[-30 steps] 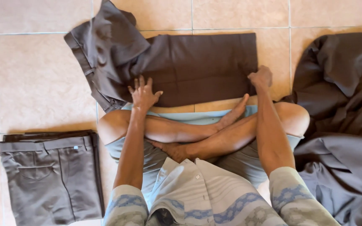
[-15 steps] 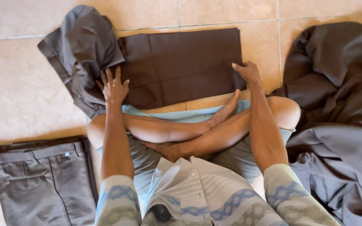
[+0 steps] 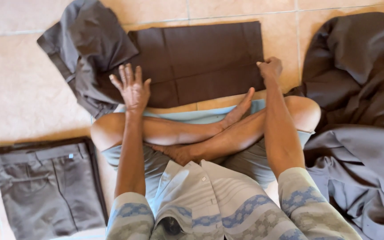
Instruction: The person folds a pair of brown trousers by hand on a tiled floor. They smooth the fabric, fold the legs together, and then fold the garment into a compact rectangle. The folded trousers are placed on a stack to the left.
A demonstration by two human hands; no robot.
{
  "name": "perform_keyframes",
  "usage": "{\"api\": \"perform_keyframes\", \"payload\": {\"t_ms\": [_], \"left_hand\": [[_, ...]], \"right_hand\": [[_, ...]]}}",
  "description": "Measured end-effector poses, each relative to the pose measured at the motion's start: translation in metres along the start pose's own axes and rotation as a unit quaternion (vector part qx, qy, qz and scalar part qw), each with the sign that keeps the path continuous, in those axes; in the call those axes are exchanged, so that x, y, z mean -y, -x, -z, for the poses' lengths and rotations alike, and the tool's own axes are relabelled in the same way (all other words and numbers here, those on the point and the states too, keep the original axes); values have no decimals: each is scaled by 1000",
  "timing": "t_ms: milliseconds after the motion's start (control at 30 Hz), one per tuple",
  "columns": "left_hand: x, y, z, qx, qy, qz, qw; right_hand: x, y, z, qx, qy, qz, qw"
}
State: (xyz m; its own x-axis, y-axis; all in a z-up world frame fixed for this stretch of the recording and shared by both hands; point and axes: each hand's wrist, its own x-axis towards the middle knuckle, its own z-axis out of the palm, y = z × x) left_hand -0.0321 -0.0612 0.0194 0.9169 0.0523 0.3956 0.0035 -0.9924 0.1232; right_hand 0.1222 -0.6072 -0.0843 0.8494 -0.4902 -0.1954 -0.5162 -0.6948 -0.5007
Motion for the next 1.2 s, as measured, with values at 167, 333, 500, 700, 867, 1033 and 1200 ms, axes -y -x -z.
{"api": "perform_keyframes", "payload": {"t_ms": [167,333,500,700,867,1033,1200], "left_hand": [[-39,19,8,56,65,11,996],[-72,32,7,168,87,-21,982],[-71,41,-22,266,44,-22,963],[-69,37,-7,289,53,-24,956],[-69,39,-12,289,59,-6,955],[-65,43,-32,283,88,-11,955],[-66,48,-42,117,191,-93,970]], "right_hand": [[13,13,12,39,-5,-2,999],[39,8,24,2,-46,68,997],[153,111,29,8,-141,316,938],[211,203,-5,34,-21,398,916],[150,158,-55,53,17,151,987],[97,89,-95,57,4,144,988],[40,-11,-28,-122,82,59,987]]}}
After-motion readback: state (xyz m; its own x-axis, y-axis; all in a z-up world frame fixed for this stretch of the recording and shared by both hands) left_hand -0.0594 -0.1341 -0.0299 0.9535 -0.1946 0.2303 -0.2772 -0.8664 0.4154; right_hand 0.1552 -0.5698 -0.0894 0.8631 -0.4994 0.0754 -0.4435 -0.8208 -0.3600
